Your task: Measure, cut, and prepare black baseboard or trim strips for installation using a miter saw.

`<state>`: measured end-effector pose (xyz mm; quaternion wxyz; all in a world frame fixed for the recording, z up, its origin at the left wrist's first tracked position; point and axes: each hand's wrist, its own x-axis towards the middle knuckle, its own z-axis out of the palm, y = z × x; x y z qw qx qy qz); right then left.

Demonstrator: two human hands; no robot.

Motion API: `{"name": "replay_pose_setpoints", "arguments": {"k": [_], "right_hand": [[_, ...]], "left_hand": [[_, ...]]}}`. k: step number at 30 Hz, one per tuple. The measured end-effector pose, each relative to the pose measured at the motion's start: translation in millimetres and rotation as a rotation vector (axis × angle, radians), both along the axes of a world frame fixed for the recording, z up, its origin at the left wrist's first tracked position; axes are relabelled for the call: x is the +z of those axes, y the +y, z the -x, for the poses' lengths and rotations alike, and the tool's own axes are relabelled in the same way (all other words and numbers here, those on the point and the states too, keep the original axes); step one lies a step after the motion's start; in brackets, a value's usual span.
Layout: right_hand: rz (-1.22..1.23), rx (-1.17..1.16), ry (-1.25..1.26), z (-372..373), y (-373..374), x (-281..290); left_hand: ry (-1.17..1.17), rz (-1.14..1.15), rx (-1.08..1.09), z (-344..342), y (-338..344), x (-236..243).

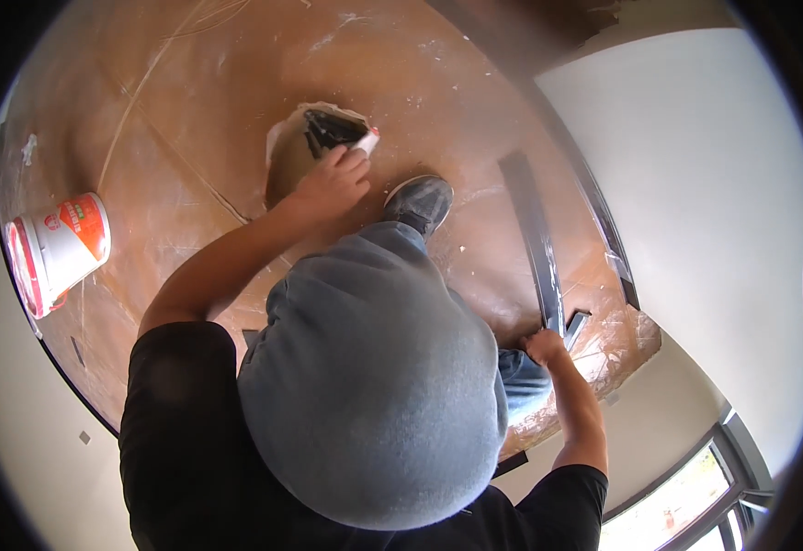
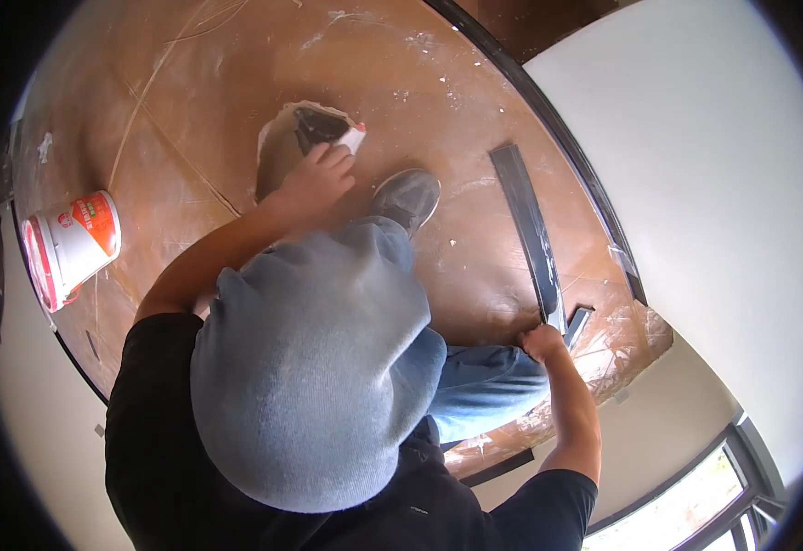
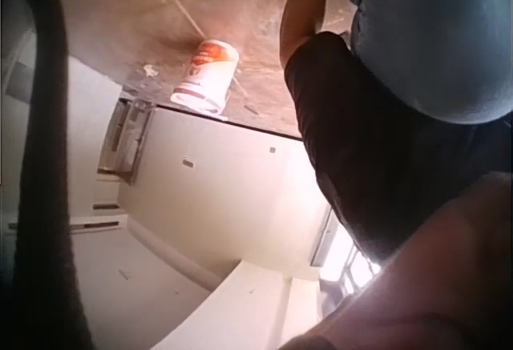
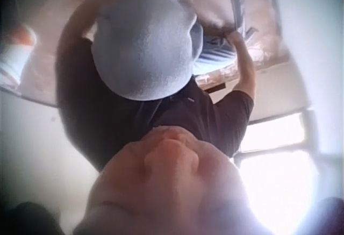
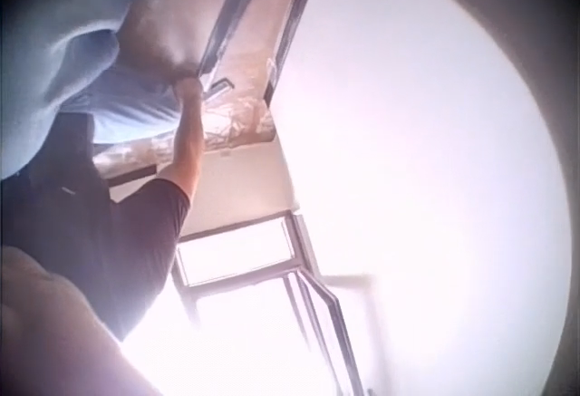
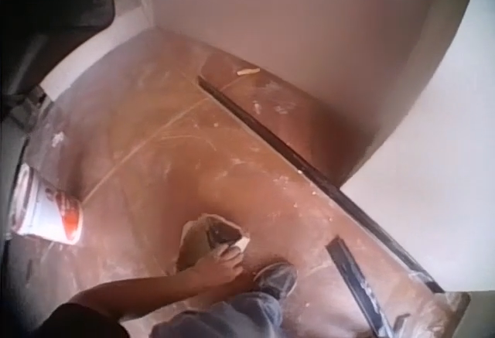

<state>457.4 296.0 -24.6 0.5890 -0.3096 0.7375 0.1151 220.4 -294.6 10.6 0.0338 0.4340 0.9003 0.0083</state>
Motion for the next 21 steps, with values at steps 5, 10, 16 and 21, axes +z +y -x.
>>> {"name": "replay_pose_setpoints", "arguments": {"k": [5, 10, 16, 21], "right_hand": [[0.107, -0.122, 0.159, -4.8, -3.4, 15.7], [0.499, -0.537, 0.577, 68.6, -63.9, 68.9], [0.915, -1.239, 0.942, 221.5, -146.8, 103.1], [0.943, -1.548, 0.998, 316.0, -205.0, 113.2]], "left_hand": [[-0.034, 0.189, 0.019, 64.2, -46.1, 12.1], [-0.244, 0.116, 0.288, 136.0, 5.9, 50.5], [-0.584, -0.585, 0.426, 219.4, 119.9, -31.7], [-0.591, -1.005, 0.457, 247.6, 180.3, -89.4]]}}
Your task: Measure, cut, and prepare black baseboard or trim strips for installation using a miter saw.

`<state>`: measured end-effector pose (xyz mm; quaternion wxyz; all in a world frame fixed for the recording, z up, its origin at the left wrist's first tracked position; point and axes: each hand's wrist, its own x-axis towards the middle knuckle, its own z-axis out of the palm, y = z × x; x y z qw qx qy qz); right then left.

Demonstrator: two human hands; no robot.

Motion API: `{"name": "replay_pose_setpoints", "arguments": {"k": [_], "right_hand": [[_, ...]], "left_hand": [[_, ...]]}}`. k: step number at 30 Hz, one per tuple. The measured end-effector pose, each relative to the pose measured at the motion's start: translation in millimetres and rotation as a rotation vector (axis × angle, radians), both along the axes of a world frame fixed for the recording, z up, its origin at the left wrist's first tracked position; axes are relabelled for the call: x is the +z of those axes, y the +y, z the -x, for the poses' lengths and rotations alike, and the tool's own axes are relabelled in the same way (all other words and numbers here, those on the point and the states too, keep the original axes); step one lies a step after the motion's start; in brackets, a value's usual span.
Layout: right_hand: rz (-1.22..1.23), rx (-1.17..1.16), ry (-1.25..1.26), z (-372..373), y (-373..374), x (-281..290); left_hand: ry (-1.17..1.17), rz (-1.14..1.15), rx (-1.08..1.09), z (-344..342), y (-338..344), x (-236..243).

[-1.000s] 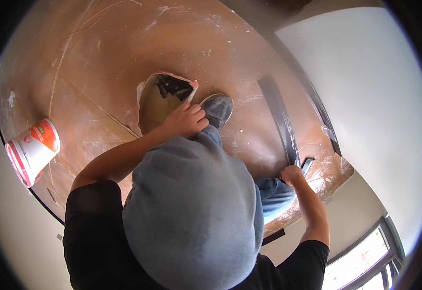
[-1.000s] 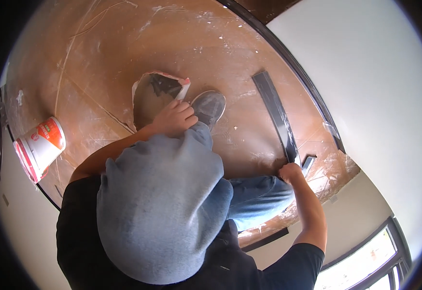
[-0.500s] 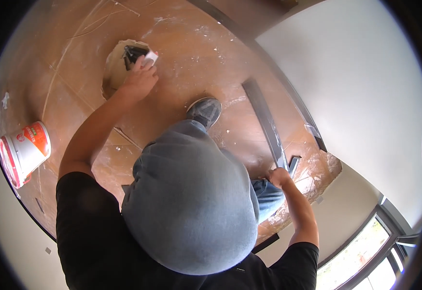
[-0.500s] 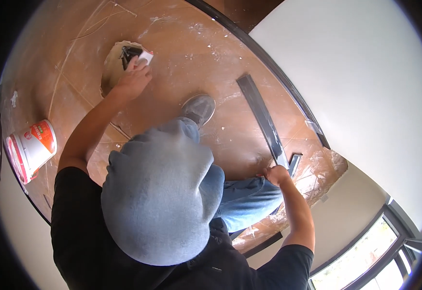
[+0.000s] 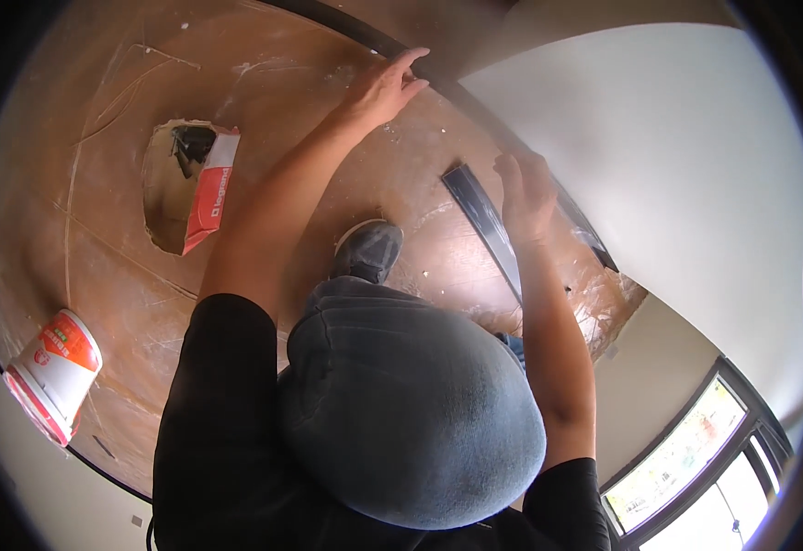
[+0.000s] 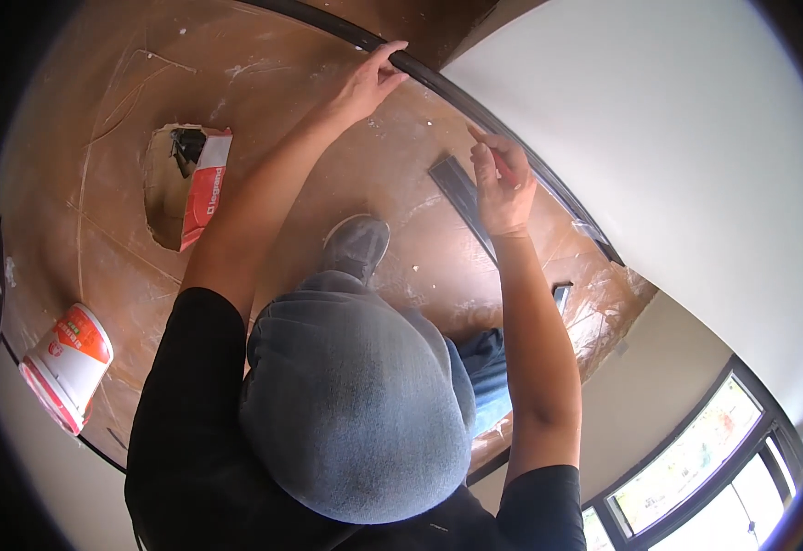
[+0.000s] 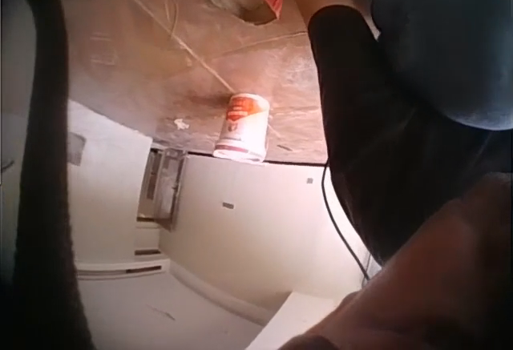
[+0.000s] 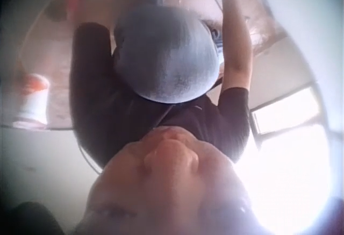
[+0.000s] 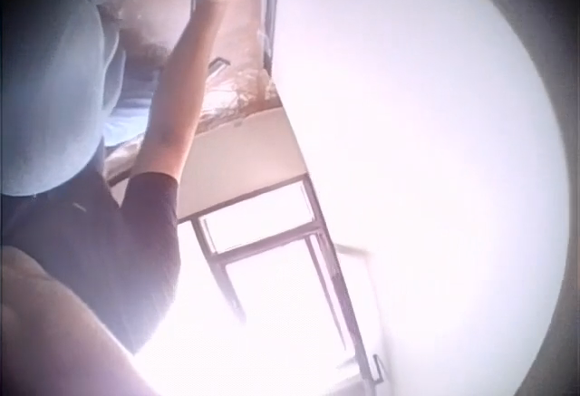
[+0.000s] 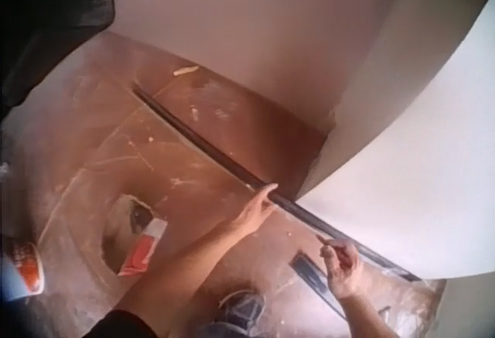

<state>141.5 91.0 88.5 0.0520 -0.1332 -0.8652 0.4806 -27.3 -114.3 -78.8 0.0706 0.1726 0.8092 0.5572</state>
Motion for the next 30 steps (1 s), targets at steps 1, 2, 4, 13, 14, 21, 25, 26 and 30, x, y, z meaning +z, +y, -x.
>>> {"name": "replay_pose_setpoints", "arguments": {"k": [1, 2, 4, 13, 14, 21, 25, 26, 30], "right_hand": [[-0.043, 0.0, 0.002, 8.4, 3.1, -6.7], [-0.083, 0.01, 0.009, 20.0, 2.9, -11.5], [0.033, 0.005, 0.018, 42.7, -3.8, -20.3], [-0.105, 0.021, 0.163, 86.8, -4.0, -88.7], [-0.168, 0.025, 0.189, 85.6, -4.9, -91.4], [-0.218, -0.003, 0.173, 91.0, -8.4, -109.1], [-0.224, -0.017, 0.211, 93.4, -8.1, -115.9], [-0.222, -0.018, 0.21, 94.0, -9.3, -115.9], [-0.195, -0.006, 0.219, 95.8, -10.4, -117.3]], "left_hand": [[0.054, 0.05, 0.005, 1.7, 9.7, 8.8], [0.115, 0.104, 0.019, 7.8, 13.6, 13.3], [0.161, 0.087, 0.027, 13.1, 17.0, 0.1], [0.356, 0.121, 0.05, 21.5, 18.7, -7.1], [0.344, 0.12, 0.048, 18.8, 17.8, 3.6], [0.312, 0.119, 0.053, 19.2, 19.5, 6.0], [0.325, 0.133, 0.046, 19.8, 20.0, 3.8], [0.321, 0.127, 0.046, 20.4, 19.0, 3.0], [0.339, 0.131, 0.036, 20.6, 18.0, 4.2]]}}
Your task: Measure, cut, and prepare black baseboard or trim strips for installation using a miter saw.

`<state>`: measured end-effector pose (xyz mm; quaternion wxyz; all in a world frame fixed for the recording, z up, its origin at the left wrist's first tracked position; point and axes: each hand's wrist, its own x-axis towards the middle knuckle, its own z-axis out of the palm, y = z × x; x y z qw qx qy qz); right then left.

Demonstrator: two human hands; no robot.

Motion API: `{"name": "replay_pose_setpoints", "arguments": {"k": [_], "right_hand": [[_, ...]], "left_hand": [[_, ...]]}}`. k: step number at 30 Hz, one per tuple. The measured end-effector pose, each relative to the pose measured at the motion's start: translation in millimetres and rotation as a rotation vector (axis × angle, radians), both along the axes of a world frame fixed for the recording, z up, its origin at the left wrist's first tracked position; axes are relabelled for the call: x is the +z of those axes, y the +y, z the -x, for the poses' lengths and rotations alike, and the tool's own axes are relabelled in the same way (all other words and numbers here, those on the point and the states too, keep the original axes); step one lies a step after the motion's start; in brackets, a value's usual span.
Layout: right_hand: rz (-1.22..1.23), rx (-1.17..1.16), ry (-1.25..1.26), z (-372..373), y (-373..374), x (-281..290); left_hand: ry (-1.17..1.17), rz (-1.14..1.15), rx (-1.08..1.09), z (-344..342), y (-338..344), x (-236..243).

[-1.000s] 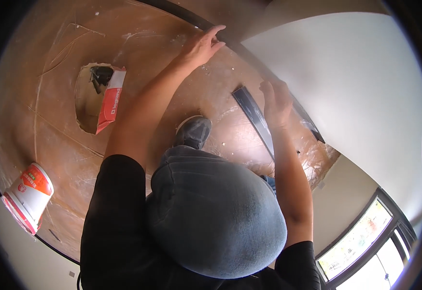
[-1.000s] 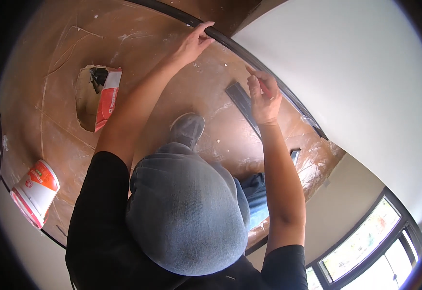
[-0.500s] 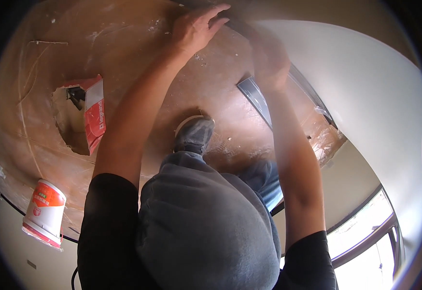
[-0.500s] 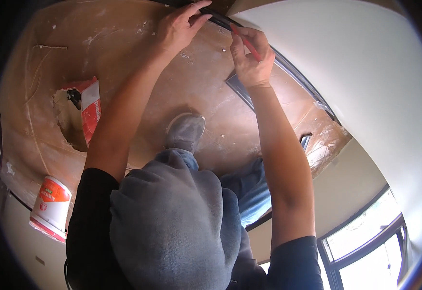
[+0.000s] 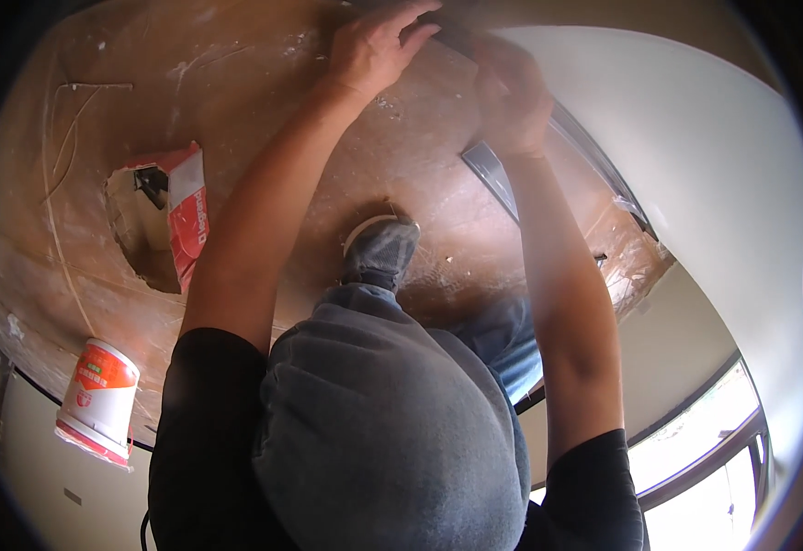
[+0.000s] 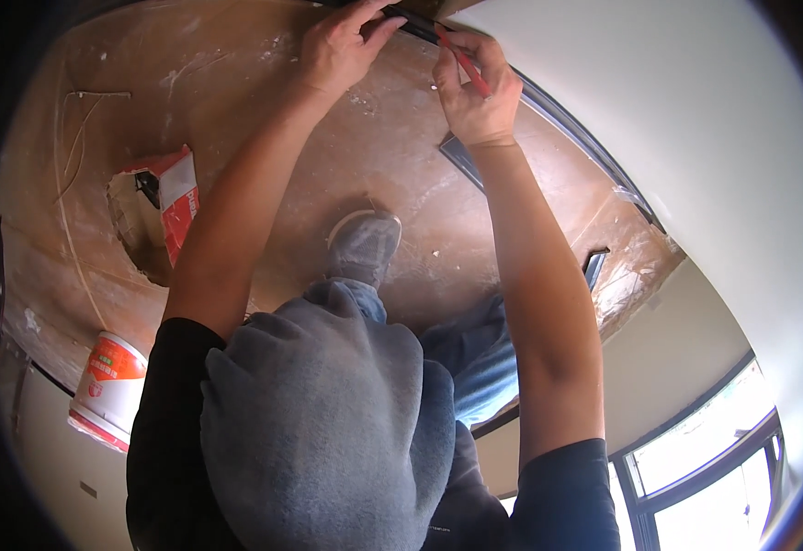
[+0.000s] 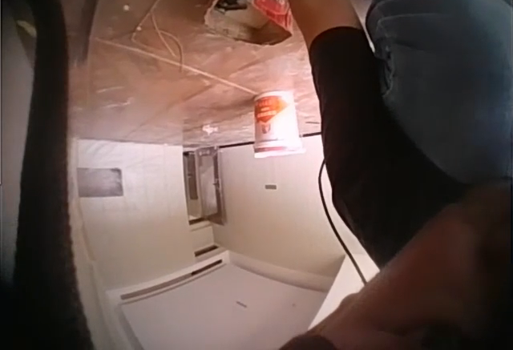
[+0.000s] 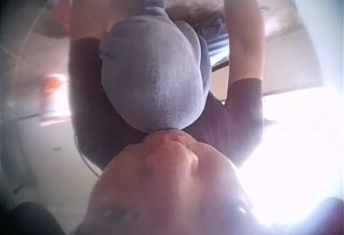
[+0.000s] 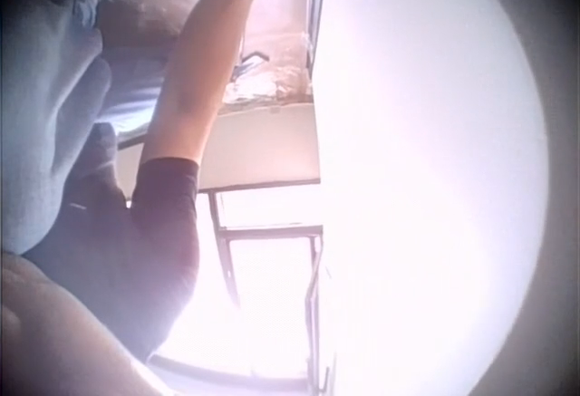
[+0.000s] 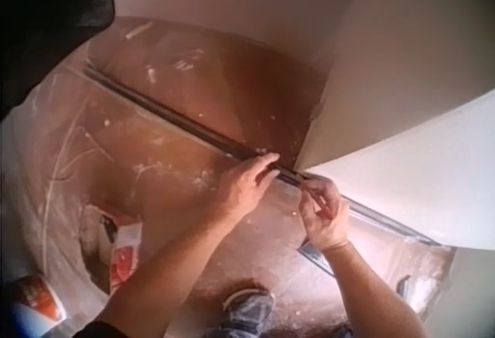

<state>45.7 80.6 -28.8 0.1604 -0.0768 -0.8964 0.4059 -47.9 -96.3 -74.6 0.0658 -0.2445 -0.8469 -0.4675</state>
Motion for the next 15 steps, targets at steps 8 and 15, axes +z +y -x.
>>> {"name": "replay_pose_setpoints", "arguments": {"k": [8, 15], "right_hand": [[-0.011, -0.001, 0.015, 0.0, 2.6, -6.7], [-0.052, 0.002, 0.027, -0.3, 4.0, -9.1]], "left_hand": [[0.017, -0.021, 0.003, 1.8, 2.6, -4.1], [0.039, -0.066, 0.001, 1.5, 3.5, -5.7]]}}
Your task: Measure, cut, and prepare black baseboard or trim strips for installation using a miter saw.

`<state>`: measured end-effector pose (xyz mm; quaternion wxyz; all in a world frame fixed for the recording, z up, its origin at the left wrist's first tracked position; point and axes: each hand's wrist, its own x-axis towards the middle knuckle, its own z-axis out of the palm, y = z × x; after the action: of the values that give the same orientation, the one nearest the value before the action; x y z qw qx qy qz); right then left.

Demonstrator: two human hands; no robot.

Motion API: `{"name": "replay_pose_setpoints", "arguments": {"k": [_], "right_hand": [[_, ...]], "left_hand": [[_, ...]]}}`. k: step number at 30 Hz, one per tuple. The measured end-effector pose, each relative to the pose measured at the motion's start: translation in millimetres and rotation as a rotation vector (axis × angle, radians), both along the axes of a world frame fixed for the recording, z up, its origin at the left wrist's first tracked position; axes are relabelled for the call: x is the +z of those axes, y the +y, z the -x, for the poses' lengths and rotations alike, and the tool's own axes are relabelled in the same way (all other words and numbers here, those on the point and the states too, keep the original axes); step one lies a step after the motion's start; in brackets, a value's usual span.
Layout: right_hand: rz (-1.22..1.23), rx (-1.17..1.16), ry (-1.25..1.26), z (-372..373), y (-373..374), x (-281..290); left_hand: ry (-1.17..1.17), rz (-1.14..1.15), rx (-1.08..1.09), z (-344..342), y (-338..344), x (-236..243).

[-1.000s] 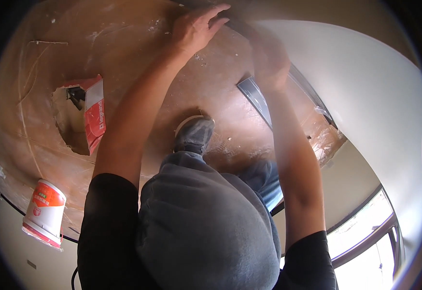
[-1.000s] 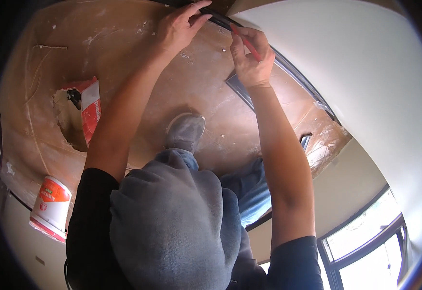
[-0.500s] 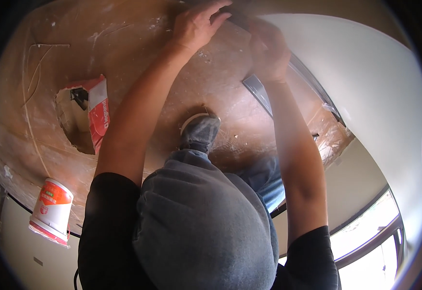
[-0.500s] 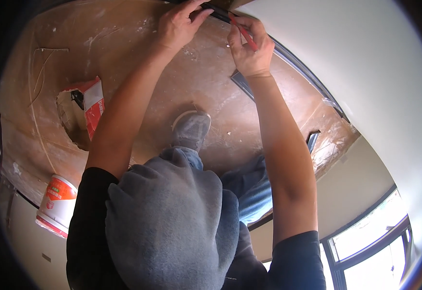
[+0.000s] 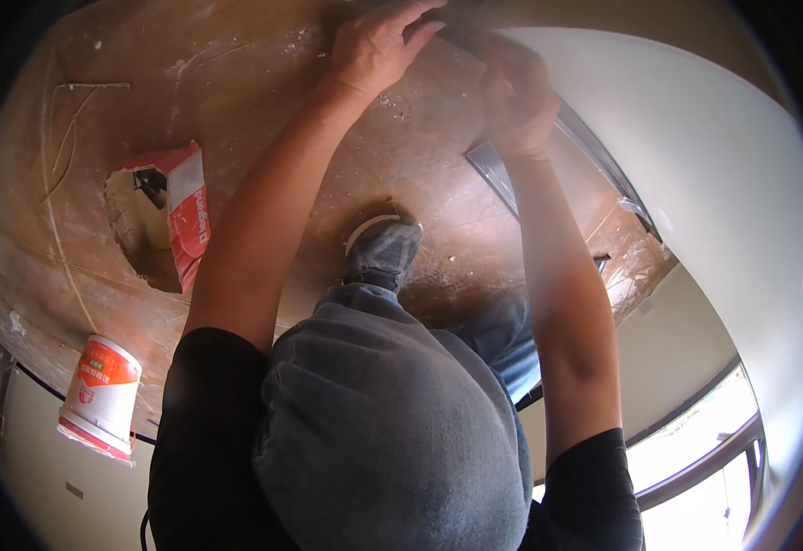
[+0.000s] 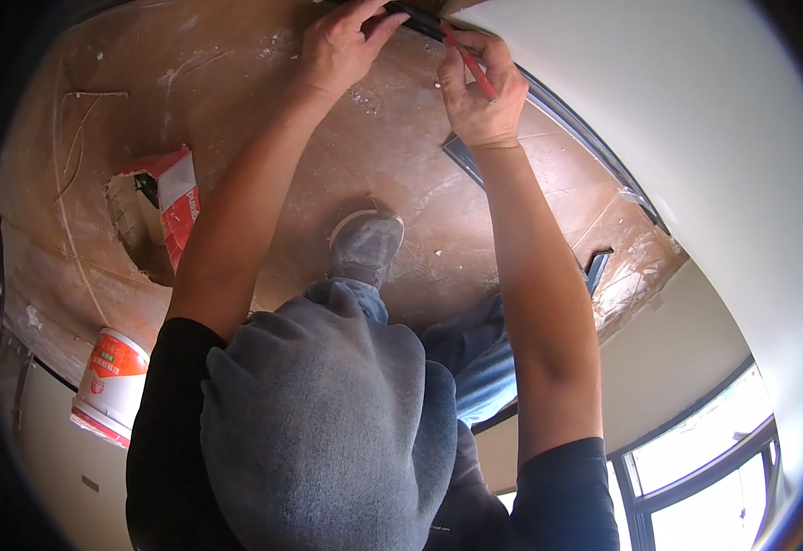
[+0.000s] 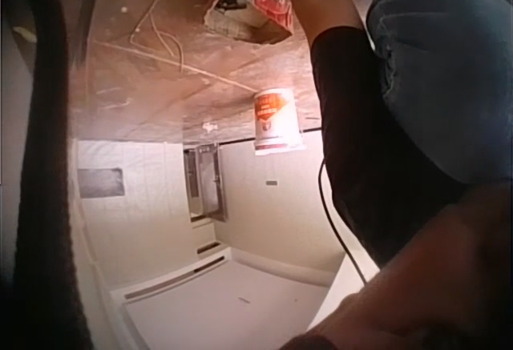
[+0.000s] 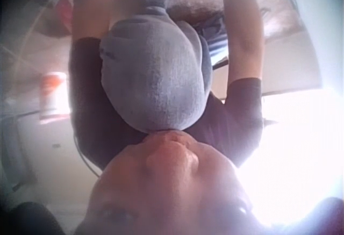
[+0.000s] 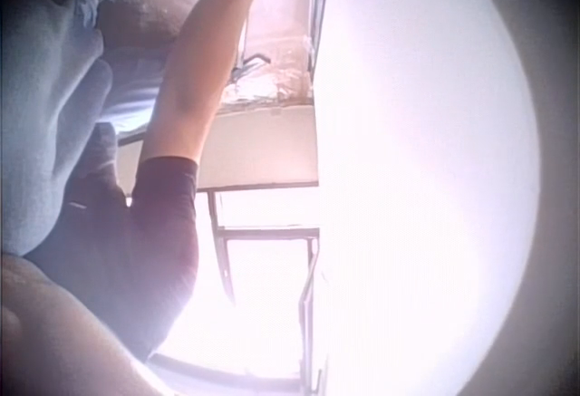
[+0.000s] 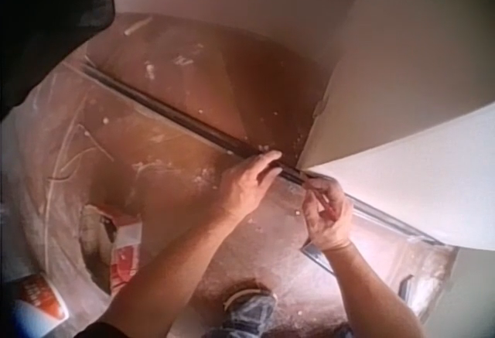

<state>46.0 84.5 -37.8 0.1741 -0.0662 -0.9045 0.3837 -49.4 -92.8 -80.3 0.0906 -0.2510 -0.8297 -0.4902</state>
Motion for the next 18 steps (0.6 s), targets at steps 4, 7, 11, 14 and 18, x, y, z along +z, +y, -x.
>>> {"name": "replay_pose_setpoints", "arguments": {"k": [4, 7, 11, 14, 18], "right_hand": [[-0.043, 0.006, 0.049, 1.2, 1.2, -3.1], [-0.007, 0.012, 0.032, -0.2, 1.6, -3.0], [0.041, 0.005, 0.008, 0.6, -2.5, 2.1], [0.065, -0.025, -0.046, 0.9, -2.5, 1.8], [0.049, 0.0, 0.059, 0.6, 0.7, -3.5]], "left_hand": [[-0.016, 0.001, -0.012, 0.9, 0.4, 1.6], [-0.026, -0.006, -0.011, 0.2, 0.5, 1.8], [-0.023, 0.036, 0.001, 0.3, -1.3, 1.7], [-0.007, 0.031, -0.002, 1.0, -0.6, 1.8], [-0.006, 0.042, -0.007, 0.6, -0.2, 0.8]]}}
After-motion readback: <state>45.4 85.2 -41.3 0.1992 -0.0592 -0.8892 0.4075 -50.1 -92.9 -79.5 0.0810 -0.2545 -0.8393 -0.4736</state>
